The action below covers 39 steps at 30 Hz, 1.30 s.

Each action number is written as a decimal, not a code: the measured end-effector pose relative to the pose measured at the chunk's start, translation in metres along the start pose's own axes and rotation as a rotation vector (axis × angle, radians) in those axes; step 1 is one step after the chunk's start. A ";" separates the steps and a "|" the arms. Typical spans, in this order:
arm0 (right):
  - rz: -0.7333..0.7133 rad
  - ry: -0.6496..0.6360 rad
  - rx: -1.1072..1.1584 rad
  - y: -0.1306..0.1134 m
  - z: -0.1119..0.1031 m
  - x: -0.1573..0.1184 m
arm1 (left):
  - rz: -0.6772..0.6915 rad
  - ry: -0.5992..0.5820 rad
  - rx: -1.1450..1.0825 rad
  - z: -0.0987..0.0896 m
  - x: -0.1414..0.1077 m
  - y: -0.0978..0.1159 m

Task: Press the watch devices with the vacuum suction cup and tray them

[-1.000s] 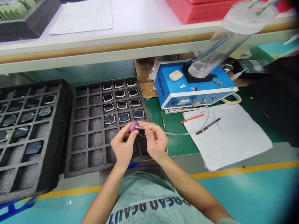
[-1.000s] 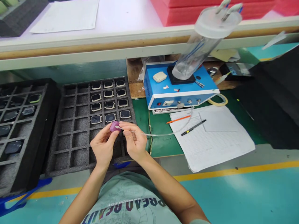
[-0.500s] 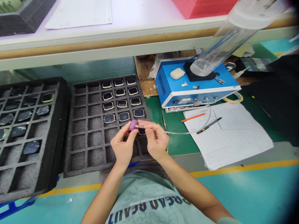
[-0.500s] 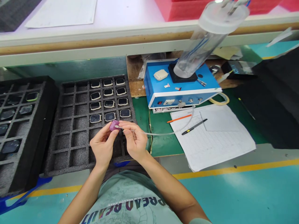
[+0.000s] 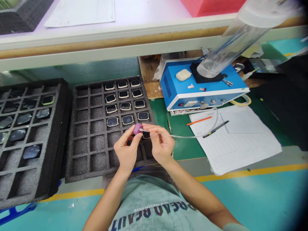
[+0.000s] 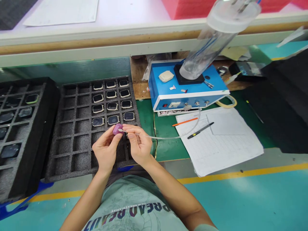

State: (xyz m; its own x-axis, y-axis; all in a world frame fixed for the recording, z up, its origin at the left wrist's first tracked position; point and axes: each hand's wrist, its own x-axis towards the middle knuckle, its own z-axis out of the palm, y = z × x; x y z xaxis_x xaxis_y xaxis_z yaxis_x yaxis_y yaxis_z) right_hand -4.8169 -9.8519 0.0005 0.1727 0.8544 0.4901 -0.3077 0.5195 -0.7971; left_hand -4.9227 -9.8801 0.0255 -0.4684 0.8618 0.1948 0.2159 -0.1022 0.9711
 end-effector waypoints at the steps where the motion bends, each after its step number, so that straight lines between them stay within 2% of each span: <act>1: -0.001 0.000 -0.003 0.000 0.000 0.000 | 0.000 0.002 -0.002 0.000 0.000 0.000; 26: 0.057 0.014 -0.044 0.000 -0.001 -0.002 | -0.008 -0.003 0.010 0.000 0.001 -0.001; 39: 0.044 0.014 -0.035 0.000 -0.002 -0.002 | -0.018 0.000 0.011 0.000 0.000 -0.002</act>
State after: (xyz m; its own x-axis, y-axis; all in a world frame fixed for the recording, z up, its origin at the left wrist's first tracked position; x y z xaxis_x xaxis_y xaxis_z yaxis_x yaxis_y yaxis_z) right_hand -4.8158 -9.8533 -0.0012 0.1730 0.8762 0.4499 -0.2821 0.4817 -0.8297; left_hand -4.9230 -9.8793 0.0235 -0.4726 0.8632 0.1778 0.2168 -0.0817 0.9728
